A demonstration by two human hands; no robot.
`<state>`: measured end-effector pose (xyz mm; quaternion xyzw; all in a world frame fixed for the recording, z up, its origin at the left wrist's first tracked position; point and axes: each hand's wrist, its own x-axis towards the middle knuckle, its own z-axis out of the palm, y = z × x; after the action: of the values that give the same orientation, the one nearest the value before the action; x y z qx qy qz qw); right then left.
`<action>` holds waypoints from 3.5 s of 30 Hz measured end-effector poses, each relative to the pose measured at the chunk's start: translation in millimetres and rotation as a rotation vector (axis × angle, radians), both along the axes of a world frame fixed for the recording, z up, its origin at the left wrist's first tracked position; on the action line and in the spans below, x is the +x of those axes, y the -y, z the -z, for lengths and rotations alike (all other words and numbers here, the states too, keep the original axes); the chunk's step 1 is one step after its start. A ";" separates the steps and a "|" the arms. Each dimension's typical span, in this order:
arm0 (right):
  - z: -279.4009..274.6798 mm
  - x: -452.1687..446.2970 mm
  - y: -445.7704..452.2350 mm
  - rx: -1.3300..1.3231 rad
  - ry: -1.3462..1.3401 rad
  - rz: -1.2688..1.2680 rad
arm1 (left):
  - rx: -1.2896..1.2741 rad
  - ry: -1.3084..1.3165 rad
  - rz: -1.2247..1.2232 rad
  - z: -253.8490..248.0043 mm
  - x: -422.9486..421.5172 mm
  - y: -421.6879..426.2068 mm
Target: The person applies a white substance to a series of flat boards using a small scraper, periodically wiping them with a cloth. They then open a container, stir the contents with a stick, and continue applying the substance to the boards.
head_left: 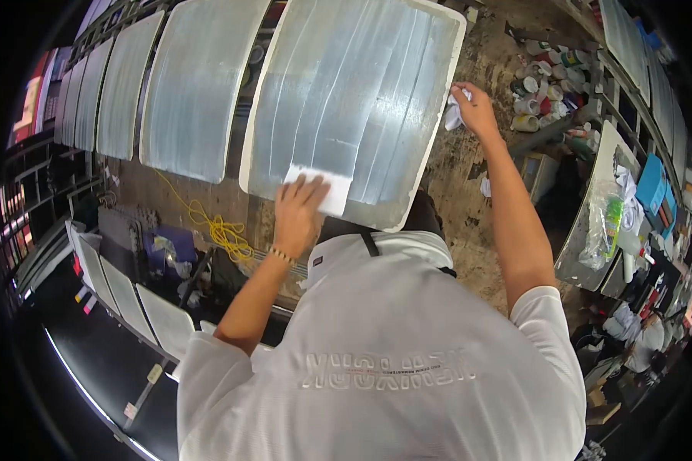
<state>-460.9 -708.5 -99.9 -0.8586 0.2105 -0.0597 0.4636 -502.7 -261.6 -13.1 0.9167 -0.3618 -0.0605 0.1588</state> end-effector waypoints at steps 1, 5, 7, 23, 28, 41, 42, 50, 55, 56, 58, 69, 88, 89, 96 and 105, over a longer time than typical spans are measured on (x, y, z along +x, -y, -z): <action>-6.2 1.8 2.2 0.030 -0.037 0.000 | -0.002 -0.021 -0.034 -5.3 -19.2 -10.1; -3.4 3.4 12.3 0.082 -0.094 -0.077 | 0.071 -0.146 -0.012 -17.6 -59.9 -44.8; -3.5 4.8 20.3 0.071 -0.080 -0.133 | 0.043 -0.154 -0.037 -34.5 -61.6 -27.8; -1.8 -1.9 39.7 0.104 -0.035 -0.342 | -0.101 0.068 -0.156 -31.9 -49.5 94.4; -13.6 -5.3 44.3 0.098 -0.107 -0.310 | -0.265 0.171 -0.044 37.3 148.1 236.5; 5.5 63.8 69.8 -0.147 0.239 -0.166 | -0.049 0.204 -0.040 41.0 152.4 263.2; 12.7 69.2 70.1 -0.139 0.229 -0.176 | -0.034 0.171 -0.039 38.5 127.1 245.9; 17.9 90.5 65.4 -0.241 -0.101 -0.209 | 0.012 0.049 -0.131 7.7 -61.6 132.4; 23.6 98.3 70.8 -0.327 -0.071 -0.232 | 0.077 -0.031 -0.207 -8.9 -136.9 84.9; 23.6 98.6 71.1 -0.320 -0.078 -0.222 | 0.094 -0.057 -0.204 -13.5 -145.0 78.3; 28.7 97.9 75.7 -0.328 -0.066 -0.230 | 0.109 -0.081 -0.207 -22.1 -148.6 66.7; 18.9 99.3 66.9 -0.284 -0.115 -0.219 | -0.248 0.128 -0.131 4.7 135.2 173.3; 21.3 112.6 73.7 -0.094 -0.263 -0.254 | 0.113 0.121 -0.037 18.0 182.0 207.9; 17.2 113.8 73.8 -0.156 -0.254 -0.271 | 0.099 0.131 -0.002 21.3 161.2 190.9; 22.2 119.1 76.9 -0.199 -0.259 -0.241 | 0.091 -0.004 -0.116 1.4 -9.7 88.8; 34.5 132.7 93.8 -0.038 -0.268 -0.325 | 0.112 -0.044 -0.240 -22.2 -103.8 7.1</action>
<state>-328.2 -802.3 -134.4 -0.8901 0.1278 0.1266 0.4187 -606.4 -268.8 9.0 0.9592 -0.2422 -0.0813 0.1215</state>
